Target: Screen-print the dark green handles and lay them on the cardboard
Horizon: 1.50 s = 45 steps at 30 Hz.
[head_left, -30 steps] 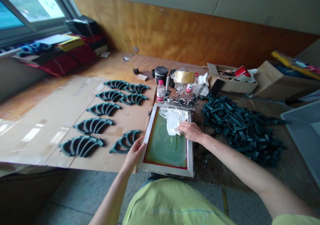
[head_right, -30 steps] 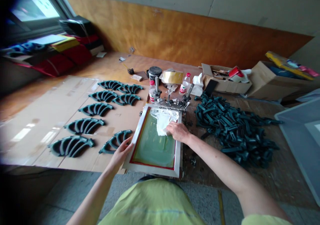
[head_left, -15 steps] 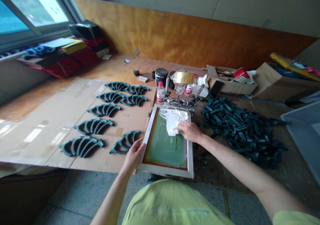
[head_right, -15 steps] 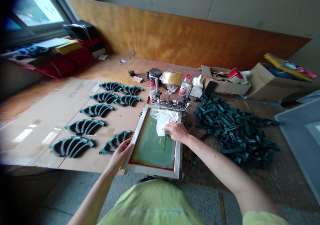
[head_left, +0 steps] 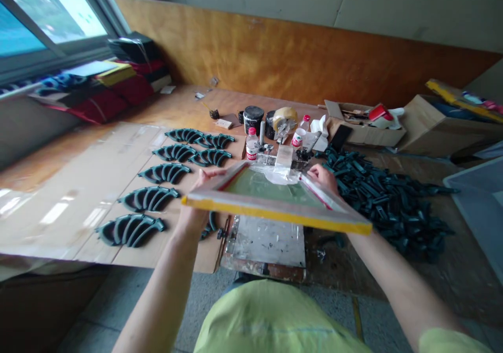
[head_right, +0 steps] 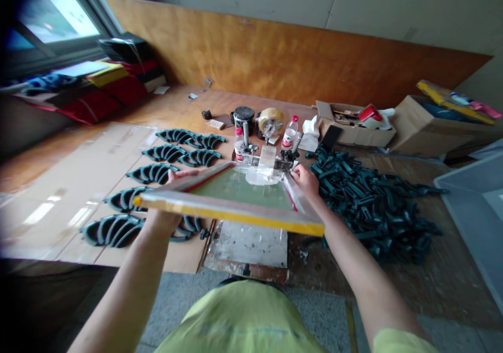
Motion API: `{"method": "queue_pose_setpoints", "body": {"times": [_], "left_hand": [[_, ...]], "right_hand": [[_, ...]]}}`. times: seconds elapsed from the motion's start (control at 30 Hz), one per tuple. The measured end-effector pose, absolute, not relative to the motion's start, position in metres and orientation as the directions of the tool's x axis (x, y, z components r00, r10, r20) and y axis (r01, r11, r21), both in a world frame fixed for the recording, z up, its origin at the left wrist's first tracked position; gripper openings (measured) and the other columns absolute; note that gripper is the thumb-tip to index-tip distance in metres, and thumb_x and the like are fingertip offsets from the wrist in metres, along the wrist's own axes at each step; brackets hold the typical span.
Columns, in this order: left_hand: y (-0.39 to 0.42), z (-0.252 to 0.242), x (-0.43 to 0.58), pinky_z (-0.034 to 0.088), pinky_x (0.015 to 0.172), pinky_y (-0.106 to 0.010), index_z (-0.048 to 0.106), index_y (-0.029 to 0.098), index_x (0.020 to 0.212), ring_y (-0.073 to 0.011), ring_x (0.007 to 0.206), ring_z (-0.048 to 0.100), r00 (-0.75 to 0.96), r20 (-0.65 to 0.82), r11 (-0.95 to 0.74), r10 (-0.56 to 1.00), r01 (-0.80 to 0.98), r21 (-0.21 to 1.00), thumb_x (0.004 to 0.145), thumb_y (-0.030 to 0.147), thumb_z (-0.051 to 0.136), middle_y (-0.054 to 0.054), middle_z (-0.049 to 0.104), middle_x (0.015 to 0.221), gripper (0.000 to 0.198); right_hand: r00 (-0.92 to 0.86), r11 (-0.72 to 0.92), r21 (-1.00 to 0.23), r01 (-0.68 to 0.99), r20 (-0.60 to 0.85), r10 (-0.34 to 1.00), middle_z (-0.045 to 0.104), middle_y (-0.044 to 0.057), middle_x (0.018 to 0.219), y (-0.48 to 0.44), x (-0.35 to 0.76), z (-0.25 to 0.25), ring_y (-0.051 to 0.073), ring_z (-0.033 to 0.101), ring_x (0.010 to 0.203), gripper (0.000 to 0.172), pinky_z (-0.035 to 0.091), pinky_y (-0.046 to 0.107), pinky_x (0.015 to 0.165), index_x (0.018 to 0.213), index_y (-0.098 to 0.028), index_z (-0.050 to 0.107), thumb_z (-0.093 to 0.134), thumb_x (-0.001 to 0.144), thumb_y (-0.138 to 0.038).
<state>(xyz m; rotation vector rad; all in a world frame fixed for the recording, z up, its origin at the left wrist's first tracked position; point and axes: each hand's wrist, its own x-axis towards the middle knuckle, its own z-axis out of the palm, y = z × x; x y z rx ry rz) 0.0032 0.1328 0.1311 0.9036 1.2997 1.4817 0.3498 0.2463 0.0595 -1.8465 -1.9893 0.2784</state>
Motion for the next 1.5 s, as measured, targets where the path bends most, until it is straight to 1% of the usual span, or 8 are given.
{"method": "queue_pose_setpoints", "body": {"times": [0.3, 0.47, 0.63, 0.7, 0.8, 0.97, 1.27, 1.5], "left_hand": [[0.176, 0.147, 0.023, 0.05, 0.067, -0.024, 0.061, 0.019, 0.104, -0.0137, 0.074, 0.065, -0.31, 0.044, -0.128, 0.95, -0.257, 0.958, 0.084, 0.061, 0.051, -0.003, 0.068, 0.08, 0.048], [0.108, 0.069, 0.056, 0.052, 0.059, -0.03, 0.063, 0.013, 0.11, -0.0234, 0.078, 0.069, 0.123, -0.512, 0.526, 0.85, -0.17, 0.833, 0.076, 0.066, 0.06, -0.013, 0.073, 0.09, 0.063], [0.055, 0.01, 0.072, 0.052, 0.053, -0.025, 0.062, 0.015, 0.081, -0.0227, 0.076, 0.071, 0.011, -0.665, 0.61, 0.746, -0.412, 0.677, 0.073, 0.06, 0.067, -0.007, 0.069, 0.073, 0.046], [0.046, -0.003, 0.053, 0.05, 0.05, -0.022, 0.061, 0.015, 0.079, -0.0202, 0.072, 0.071, -0.124, -0.67, 0.564, 0.732, -0.441, 0.698, 0.077, 0.057, 0.065, -0.006, 0.069, 0.071, 0.042], [0.033, -0.022, 0.004, 0.051, 0.054, -0.021, 0.064, 0.014, 0.089, -0.0172, 0.072, 0.072, -0.38, -0.664, 0.516, 0.644, -0.426, 0.743, 0.089, 0.051, 0.05, -0.01, 0.073, 0.084, 0.04], [0.008, -0.062, -0.061, 0.053, 0.054, -0.026, 0.063, 0.011, 0.091, -0.0185, 0.067, 0.071, -0.626, -0.663, 0.584, 0.411, -0.378, 0.719, 0.094, 0.045, 0.037, -0.016, 0.073, 0.086, 0.043], [0.019, -0.082, -0.076, 0.054, 0.059, -0.041, 0.064, 0.016, 0.081, -0.0296, 0.064, 0.069, -0.692, -0.622, 0.798, 0.367, -0.109, 0.593, 0.088, 0.059, 0.035, -0.014, 0.068, 0.065, 0.052], [0.038, -0.058, -0.04, 0.039, 0.101, -0.049, 0.056, 0.026, 0.12, -0.0343, 0.129, 0.044, -0.855, -0.28, 0.835, 0.436, 0.268, 0.48, 0.083, 0.06, 0.044, -0.013, 0.052, 0.136, 0.051]], "right_hand": [[-0.412, 0.41, -0.313, 0.857, 0.063, 0.909, 0.063, 0.006, 0.103, 0.184, 0.313, -0.003, 0.021, 0.055, 0.101, 0.025, 0.043, 0.034, 0.088, 0.108, -0.023, 0.063, 0.066, 0.084, -0.025], [-0.421, 0.458, -0.283, 0.843, 0.183, 0.888, 0.059, 0.006, 0.092, 0.151, 0.279, 0.022, 0.021, 0.053, 0.092, 0.01, 0.043, 0.032, 0.082, 0.094, -0.021, 0.064, 0.062, 0.087, -0.028], [-0.724, 0.746, -0.28, 0.604, 0.197, 0.661, 0.064, 0.005, 0.089, 0.105, 0.241, 0.026, 0.02, 0.056, 0.088, 0.021, 0.043, 0.033, 0.083, 0.109, -0.024, 0.064, 0.05, 0.095, -0.028], [-0.663, 0.677, -0.341, 0.653, 0.175, 0.728, 0.067, 0.005, 0.094, 0.108, 0.265, 0.017, 0.019, 0.06, 0.09, 0.028, 0.045, 0.031, 0.083, 0.12, -0.025, 0.061, 0.049, 0.096, -0.033], [-0.294, 0.283, -0.359, 0.889, 0.027, 0.956, 0.068, 0.009, 0.109, 0.138, 0.342, -0.006, 0.021, 0.063, 0.097, 0.035, 0.047, 0.032, 0.084, 0.119, -0.022, 0.063, 0.038, 0.099, -0.036], [0.271, -0.32, -0.057, 0.946, -0.404, 0.874, 0.067, 0.016, 0.115, 0.179, 0.468, -0.056, 0.033, 0.065, 0.097, 0.058, 0.049, 0.047, 0.082, 0.13, -0.025, 0.057, 0.021, 0.095, -0.056], [0.352, -0.387, -0.02, 0.922, -0.379, 0.856, 0.067, 0.02, 0.101, 0.177, 0.496, -0.089, 0.035, 0.065, 0.095, 0.06, 0.05, 0.043, 0.075, 0.117, -0.018, 0.059, 0.031, 0.089, -0.062], [0.362, -0.392, -0.155, 0.907, -0.187, 0.913, 0.068, 0.016, 0.079, 0.158, 0.487, -0.068, 0.033, 0.066, 0.071, 0.045, 0.046, 0.04, 0.061, 0.11, -0.019, 0.052, 0.04, 0.087, -0.055]]}}
